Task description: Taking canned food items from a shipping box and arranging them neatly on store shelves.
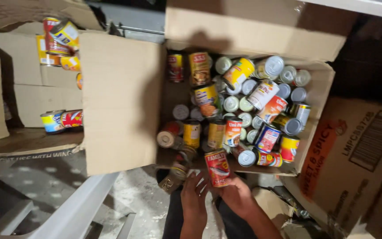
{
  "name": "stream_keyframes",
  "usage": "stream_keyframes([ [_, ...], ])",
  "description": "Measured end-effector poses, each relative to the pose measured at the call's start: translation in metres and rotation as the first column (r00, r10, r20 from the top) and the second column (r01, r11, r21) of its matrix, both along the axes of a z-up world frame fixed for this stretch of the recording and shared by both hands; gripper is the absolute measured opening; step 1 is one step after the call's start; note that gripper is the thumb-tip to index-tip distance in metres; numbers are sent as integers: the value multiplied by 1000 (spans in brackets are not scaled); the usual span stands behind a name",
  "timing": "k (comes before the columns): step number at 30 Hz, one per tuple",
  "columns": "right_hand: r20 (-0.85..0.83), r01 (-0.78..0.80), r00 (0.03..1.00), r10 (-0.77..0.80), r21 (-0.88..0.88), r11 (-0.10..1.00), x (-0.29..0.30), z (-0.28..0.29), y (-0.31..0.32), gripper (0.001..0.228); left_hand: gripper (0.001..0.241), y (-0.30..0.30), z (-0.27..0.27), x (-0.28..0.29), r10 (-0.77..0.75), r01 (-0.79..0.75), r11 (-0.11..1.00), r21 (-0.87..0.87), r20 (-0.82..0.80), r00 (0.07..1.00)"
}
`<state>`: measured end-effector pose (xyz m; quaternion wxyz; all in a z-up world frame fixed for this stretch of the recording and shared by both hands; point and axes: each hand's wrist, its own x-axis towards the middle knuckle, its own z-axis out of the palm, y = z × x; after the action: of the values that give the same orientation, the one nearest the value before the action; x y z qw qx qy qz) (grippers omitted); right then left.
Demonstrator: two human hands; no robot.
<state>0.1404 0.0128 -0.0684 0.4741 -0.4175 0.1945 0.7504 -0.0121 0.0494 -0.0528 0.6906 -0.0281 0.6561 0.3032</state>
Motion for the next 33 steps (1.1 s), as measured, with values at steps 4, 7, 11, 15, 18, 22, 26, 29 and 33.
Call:
stream_keyframes([
  [4, -107, 17, 994, -9, 71, 997, 2, -3, -26, 55, 30, -6, -1, 14, 160, -141, 976, -168, 106, 981],
  [7, -171, 50, 984, -47, 10, 999, 4, -6, -45, 55, 33, -16, 0, 21, -101, 111, 991, -75, 118, 988],
  [11, 159, -365, 917, 366, -40, 930, 34, -5, -58, 57, 33, -8, 21, 24, -193, 200, 979, -46, 134, 972],
  [15, 869, -581, 110, 483, -338, 740, 112, -58, -76, 14, 35, -13, 28, 27, -154, 154, 988, 9, 115, 981],
  [18, 708, -460, -628, 323, -673, 580, 157, -71, -39, 57, 36, -10, 42, 34, -105, 113, 993, -35, 181, 978],
  [22, 568, -521, -675, 471, -819, 242, 174, -86, -19, 79, 34, -13, 45, 42, -174, 186, 981, -63, 163, 971],
  [26, 459, -579, -698, 549, -813, -56, 175, -24, 19, 55, 34, -10, 54, 45, -263, 274, 960, -58, 148, 953],
  [29, 691, -807, -214, 691, -524, 274, 189, -34, -14, 57, 39, -11, 54, 48, -261, 275, 959, -62, 175, 949],
  [33, 631, -386, 696, 343, -75, 919, 139, 32, -13, 68, 49, -8, 62, 46, -515, 496, 850, 176, 87, 853],
])
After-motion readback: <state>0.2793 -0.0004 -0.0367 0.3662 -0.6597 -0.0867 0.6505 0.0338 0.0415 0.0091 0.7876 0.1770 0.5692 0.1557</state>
